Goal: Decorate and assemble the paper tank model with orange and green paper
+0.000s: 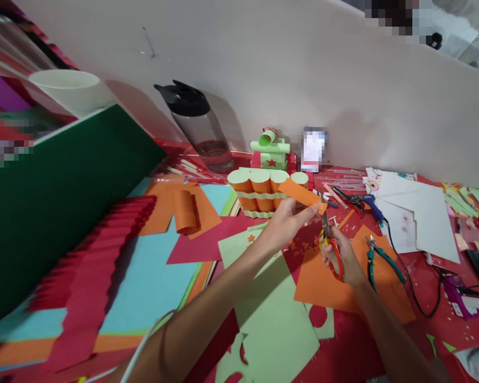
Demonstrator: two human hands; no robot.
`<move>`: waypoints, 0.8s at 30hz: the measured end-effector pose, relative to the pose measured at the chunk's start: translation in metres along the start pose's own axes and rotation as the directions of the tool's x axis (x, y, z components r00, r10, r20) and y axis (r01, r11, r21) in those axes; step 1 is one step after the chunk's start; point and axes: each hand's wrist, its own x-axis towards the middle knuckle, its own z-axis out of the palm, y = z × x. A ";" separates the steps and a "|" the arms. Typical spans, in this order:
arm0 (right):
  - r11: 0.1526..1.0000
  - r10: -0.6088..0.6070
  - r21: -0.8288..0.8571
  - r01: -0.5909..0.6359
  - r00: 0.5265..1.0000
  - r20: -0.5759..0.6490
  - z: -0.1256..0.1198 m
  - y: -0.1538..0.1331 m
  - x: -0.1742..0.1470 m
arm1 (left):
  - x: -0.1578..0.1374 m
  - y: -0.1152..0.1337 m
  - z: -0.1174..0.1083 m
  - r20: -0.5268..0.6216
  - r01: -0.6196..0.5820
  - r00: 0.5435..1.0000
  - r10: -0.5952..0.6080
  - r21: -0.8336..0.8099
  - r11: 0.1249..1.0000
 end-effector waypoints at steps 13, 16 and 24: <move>0.999 0.009 -0.036 -0.008 1.000 0.019 -0.004 -0.001 -0.001 | 0.001 0.004 -0.005 0.060 0.008 0.998 -0.009 0.018 1.000; 0.997 0.058 -0.051 -0.061 0.997 -0.041 -0.001 -0.004 -0.001 | 0.000 0.006 -0.004 0.058 0.013 0.998 -0.014 0.017 1.000; 0.996 -0.094 -0.009 0.094 0.995 -0.035 -0.003 0.006 -0.001 | 0.000 0.004 -0.004 0.120 0.014 0.993 -0.018 0.035 0.999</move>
